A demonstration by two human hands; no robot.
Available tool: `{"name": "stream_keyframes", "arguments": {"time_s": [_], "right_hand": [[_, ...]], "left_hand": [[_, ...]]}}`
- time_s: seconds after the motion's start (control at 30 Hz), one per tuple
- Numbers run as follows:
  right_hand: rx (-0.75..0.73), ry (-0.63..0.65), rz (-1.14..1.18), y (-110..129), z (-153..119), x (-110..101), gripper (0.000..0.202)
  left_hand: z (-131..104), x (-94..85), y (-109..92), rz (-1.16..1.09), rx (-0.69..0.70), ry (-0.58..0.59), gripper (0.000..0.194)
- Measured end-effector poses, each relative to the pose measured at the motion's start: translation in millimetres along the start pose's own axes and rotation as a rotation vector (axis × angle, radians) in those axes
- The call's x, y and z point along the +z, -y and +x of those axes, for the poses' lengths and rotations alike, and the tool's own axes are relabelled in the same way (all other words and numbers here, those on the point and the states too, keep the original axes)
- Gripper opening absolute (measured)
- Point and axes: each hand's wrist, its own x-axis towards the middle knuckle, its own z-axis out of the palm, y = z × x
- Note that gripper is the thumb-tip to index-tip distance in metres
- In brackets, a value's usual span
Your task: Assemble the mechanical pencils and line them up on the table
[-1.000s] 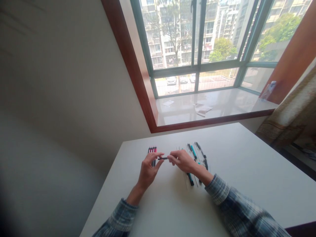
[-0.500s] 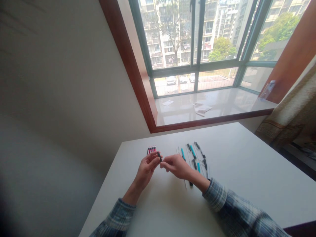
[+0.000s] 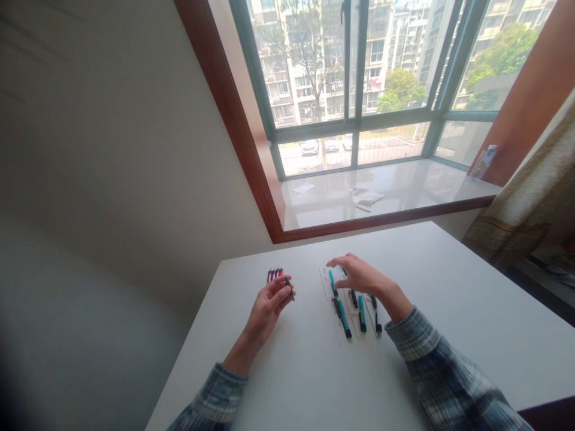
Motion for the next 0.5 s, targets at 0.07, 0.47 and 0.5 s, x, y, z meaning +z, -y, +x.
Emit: {"name": "stream_keyframes", "arguments": {"time_s": [0.07, 0.47, 0.5], "right_hand": [[-0.002, 0.043, 0.020, 0.8, -1.9, 0.9, 0.067], [0.017, 0.091, 0.093, -5.9, -2.4, 7.7, 0.082], [0.015, 0.096, 0.086, -5.6, -2.3, 7.8, 0.082]], "left_hand": [[0.1, -0.1, -0.1, -0.003, -0.007, 0.000, 0.040], [1.0, -0.4, 0.7, 0.045, -0.002, -0.012, 0.040], [1.1, -0.3, 0.8, 0.049, -0.003, -0.014, 0.040]]}}
